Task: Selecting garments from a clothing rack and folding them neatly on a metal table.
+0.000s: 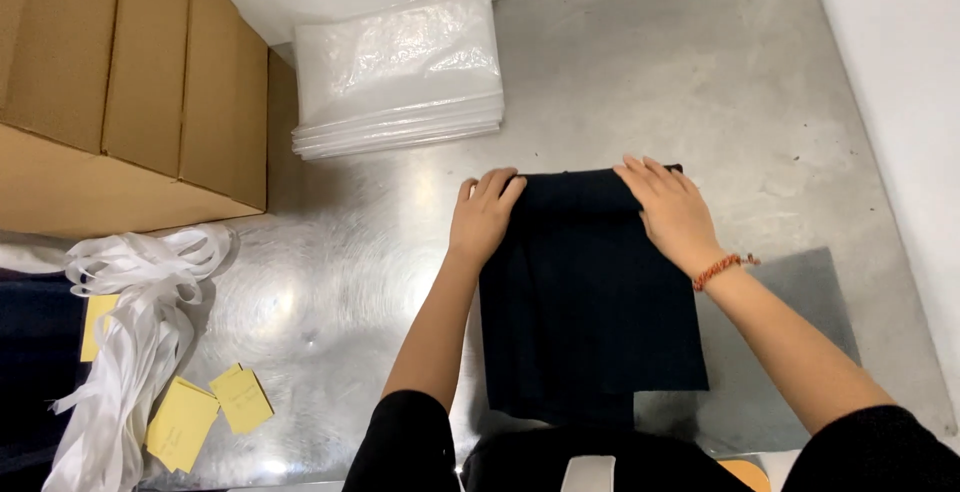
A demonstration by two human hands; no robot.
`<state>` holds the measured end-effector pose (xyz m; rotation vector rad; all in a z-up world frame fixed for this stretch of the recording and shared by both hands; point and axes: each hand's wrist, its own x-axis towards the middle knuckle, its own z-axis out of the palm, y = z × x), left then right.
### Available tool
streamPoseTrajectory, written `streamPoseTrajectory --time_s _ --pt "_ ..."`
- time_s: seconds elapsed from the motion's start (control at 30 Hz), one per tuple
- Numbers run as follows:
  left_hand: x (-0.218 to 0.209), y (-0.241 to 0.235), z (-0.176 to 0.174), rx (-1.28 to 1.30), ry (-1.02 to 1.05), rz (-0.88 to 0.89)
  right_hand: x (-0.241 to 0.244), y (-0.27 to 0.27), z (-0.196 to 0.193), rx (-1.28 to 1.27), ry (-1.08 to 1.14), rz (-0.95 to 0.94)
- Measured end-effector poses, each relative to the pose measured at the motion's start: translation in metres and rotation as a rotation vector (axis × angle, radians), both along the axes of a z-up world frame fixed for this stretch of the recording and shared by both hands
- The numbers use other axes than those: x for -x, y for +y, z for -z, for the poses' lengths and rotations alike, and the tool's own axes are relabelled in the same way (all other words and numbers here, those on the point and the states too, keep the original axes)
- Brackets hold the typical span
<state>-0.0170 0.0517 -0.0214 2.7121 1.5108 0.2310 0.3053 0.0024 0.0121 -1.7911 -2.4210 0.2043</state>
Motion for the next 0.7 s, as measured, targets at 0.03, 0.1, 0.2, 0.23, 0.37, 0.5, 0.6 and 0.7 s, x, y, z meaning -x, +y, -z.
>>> streamPoseTrajectory --time_s 0.03,0.1,0.2,0.23,0.37,0.5,0.6,0.7 --pt "0.003 -0.013 -0.004 -0.004 -0.002 0.003 -0.001 -0.013 0.000 -0.004 -0.002 0.003" --pt "0.011 -0.046 -0.011 0.101 -0.060 0.014 -0.002 -0.046 0.004 0.046 0.032 0.007" --pt "0.021 -0.071 -0.010 0.190 -0.124 -0.029 -0.009 -0.061 0.001 0.119 0.097 0.014" --pt "0.025 -0.071 -0.011 0.191 -0.123 -0.027 -0.014 -0.053 -0.004 0.119 0.097 0.017" --pt "0.036 -0.065 -0.027 0.224 -0.170 -0.093 -0.025 -0.009 -0.022 0.192 0.139 0.087" --pt "0.020 -0.035 -0.029 0.233 -0.311 -0.198 -0.033 0.043 -0.004 0.477 0.107 0.165" --pt "0.008 -0.022 -0.037 0.441 -0.209 -0.187 -0.037 0.052 0.023 0.512 0.055 0.176" --pt "0.005 -0.020 -0.008 0.486 -0.165 -0.185 -0.029 0.030 0.013 0.353 0.029 0.122"
